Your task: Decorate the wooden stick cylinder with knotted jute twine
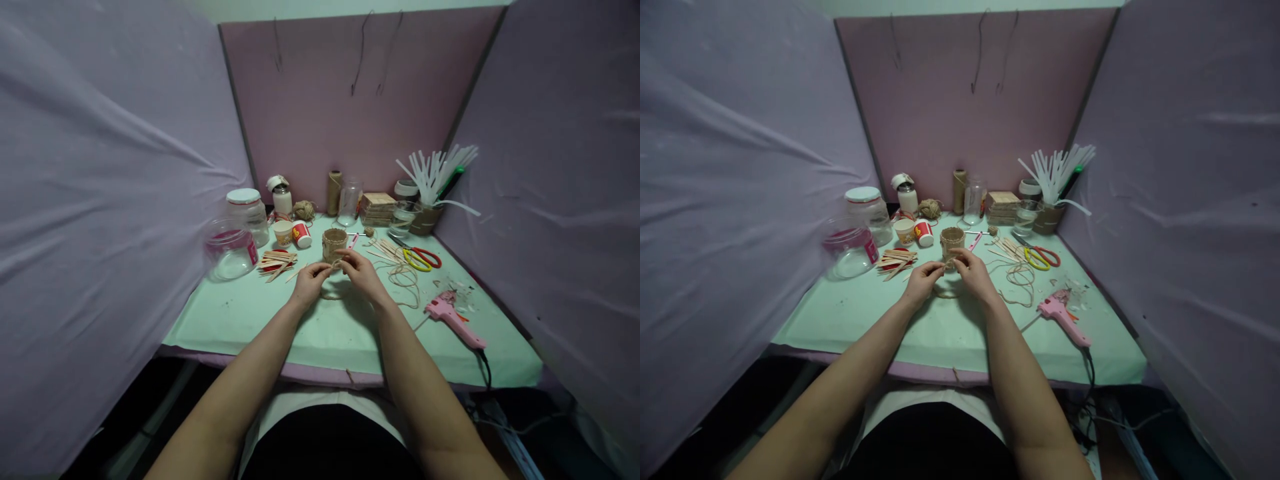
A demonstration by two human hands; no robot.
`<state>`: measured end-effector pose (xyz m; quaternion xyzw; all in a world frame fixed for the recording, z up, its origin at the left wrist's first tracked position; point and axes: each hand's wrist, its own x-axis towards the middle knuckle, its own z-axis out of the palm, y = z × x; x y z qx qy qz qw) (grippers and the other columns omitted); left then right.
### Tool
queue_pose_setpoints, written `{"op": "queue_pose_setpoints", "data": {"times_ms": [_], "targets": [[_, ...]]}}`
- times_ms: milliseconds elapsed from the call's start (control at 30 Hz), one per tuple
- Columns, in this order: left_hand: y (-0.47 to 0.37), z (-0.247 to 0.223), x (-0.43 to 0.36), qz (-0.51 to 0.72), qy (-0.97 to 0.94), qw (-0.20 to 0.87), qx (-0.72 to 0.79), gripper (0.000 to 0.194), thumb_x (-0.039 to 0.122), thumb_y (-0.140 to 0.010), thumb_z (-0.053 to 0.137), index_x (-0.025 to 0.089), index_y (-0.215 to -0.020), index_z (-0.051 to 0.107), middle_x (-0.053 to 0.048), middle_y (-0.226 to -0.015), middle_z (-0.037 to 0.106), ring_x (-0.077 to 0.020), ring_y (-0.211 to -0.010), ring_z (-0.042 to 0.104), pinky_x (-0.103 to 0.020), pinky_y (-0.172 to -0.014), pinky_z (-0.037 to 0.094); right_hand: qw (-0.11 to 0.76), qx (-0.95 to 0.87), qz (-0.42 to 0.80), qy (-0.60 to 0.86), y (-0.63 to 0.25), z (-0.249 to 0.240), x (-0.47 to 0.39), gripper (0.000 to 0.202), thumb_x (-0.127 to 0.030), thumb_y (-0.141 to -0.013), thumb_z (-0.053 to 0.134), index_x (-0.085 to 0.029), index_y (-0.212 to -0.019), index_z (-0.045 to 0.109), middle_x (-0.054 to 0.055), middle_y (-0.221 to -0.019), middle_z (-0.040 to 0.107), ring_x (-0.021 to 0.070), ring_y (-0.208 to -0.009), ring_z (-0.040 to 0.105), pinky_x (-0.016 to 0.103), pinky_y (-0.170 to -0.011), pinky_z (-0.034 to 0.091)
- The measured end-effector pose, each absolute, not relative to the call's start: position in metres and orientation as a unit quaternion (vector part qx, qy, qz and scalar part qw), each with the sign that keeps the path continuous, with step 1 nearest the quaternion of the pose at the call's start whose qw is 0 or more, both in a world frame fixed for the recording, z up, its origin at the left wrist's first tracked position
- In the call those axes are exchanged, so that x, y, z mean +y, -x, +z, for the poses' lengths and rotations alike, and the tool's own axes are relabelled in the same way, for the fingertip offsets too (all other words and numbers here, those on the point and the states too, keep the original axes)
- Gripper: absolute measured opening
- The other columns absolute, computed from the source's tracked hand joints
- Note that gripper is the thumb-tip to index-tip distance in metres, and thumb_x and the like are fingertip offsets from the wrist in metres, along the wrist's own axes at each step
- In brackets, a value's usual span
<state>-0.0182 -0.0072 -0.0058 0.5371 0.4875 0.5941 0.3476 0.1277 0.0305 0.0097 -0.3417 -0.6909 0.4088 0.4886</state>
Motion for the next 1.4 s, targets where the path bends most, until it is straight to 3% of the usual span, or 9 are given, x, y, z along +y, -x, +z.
{"op": "queue_pose_setpoints", "data": {"times_ms": [167,333,467,633,767,900,1033,1233,1400], "targets": [[0.018,-0.004,-0.008,0.584,-0.553,0.328,0.495,0.01,0.024,-0.069,0.066,0.016,-0.071,0.072,-0.003,-0.072,0.068,-0.0156,-0.074,0.059,-0.029,-0.075,0.046,0.472,-0.713,0.339,0.392,-0.128,0.008,0.031,0.02,-0.036,-0.074,0.055,-0.018,-0.068,0.062,0.002,-0.067,0.062,0.0154,-0.064,0.052,0.028,-0.064,0.039],[0.019,-0.005,-0.009,0.576,-0.58,0.309,0.486,0.01,0.022,-0.071,0.063,0.017,-0.072,0.072,-0.004,-0.075,0.068,-0.0163,-0.077,0.06,-0.029,-0.076,0.045,0.517,-0.653,0.257,0.49,-0.132,0.004,0.035,0.022,-0.036,-0.076,0.051,-0.019,-0.066,0.059,0.002,-0.064,0.06,0.0155,-0.062,0.05,0.027,-0.062,0.037],[0.018,-0.005,-0.01,0.569,-0.595,0.305,0.479,0.01,0.022,-0.072,0.062,0.017,-0.071,0.071,-0.004,-0.076,0.069,-0.0166,-0.078,0.06,-0.029,-0.077,0.045,0.498,-0.635,0.228,0.544,-0.137,-0.001,0.04,0.023,-0.035,-0.078,0.048,-0.019,-0.067,0.06,0.003,-0.066,0.062,0.016,-0.061,0.051,0.027,-0.061,0.036],[0.018,-0.005,-0.01,0.574,-0.6,0.305,0.465,0.011,0.024,-0.072,0.063,0.017,-0.071,0.071,-0.004,-0.075,0.068,-0.0162,-0.077,0.06,-0.028,-0.076,0.045,0.422,-0.65,0.197,0.601,-0.141,-0.002,0.04,0.022,-0.031,-0.081,0.046,-0.019,-0.075,0.064,0.005,-0.072,0.065,0.0171,-0.065,0.054,0.027,-0.062,0.035],[0.019,-0.009,-0.007,0.593,-0.555,0.312,0.492,0.015,0.029,-0.072,0.065,0.016,-0.075,0.071,-0.005,-0.077,0.069,-0.0162,-0.076,0.061,-0.028,-0.075,0.046,0.339,-0.677,0.2,0.622,-0.139,0.001,0.033,0.027,-0.026,-0.081,0.049,-0.021,-0.103,0.063,0.004,-0.07,0.062,0.0189,-0.067,0.055,0.028,-0.063,0.036],[0.021,-0.012,-0.005,0.593,-0.524,0.281,0.543,0.017,0.029,-0.073,0.063,0.015,-0.078,0.071,-0.006,-0.079,0.07,-0.0167,-0.076,0.061,-0.029,-0.075,0.046,0.401,-0.76,0.179,0.479,-0.131,0.004,0.025,0.044,-0.017,-0.077,0.051,-0.023,-0.121,0.052,0.005,-0.086,0.06,0.0188,-0.075,0.056,0.029,-0.068,0.041],[0.021,-0.011,-0.006,0.581,-0.531,0.263,0.558,0.015,0.025,-0.073,0.063,0.015,-0.077,0.072,-0.006,-0.078,0.071,-0.0167,-0.075,0.061,-0.029,-0.074,0.046,0.425,-0.824,0.168,0.334,-0.123,0.005,0.02,0.033,-0.013,-0.076,0.052,-0.024,-0.107,0.059,0.007,-0.108,0.052,0.0188,-0.089,0.054,0.03,-0.076,0.044],[0.021,-0.012,-0.007,0.569,-0.556,0.243,0.556,0.013,0.022,-0.074,0.063,0.015,-0.078,0.073,-0.006,-0.078,0.07,-0.0166,-0.075,0.061,-0.03,-0.075,0.046,0.448,-0.814,0.167,0.331,-0.121,0.004,0.024,0.013,-0.024,-0.085,0.05,-0.022,-0.082,0.063,0.005,-0.089,0.055,0.0189,-0.085,0.052,0.032,-0.078,0.041],[0.022,-0.014,-0.006,0.562,-0.577,0.216,0.552,0.012,0.019,-0.074,0.062,0.015,-0.077,0.073,-0.005,-0.075,0.068,-0.0155,-0.074,0.058,-0.029,-0.075,0.044,0.477,-0.758,0.276,0.349,-0.118,0.007,0.024,0.012,-0.027,-0.078,0.055,-0.02,-0.07,0.058,0.002,-0.076,0.056,0.0165,-0.073,0.051,0.03,-0.07,0.04]]}}
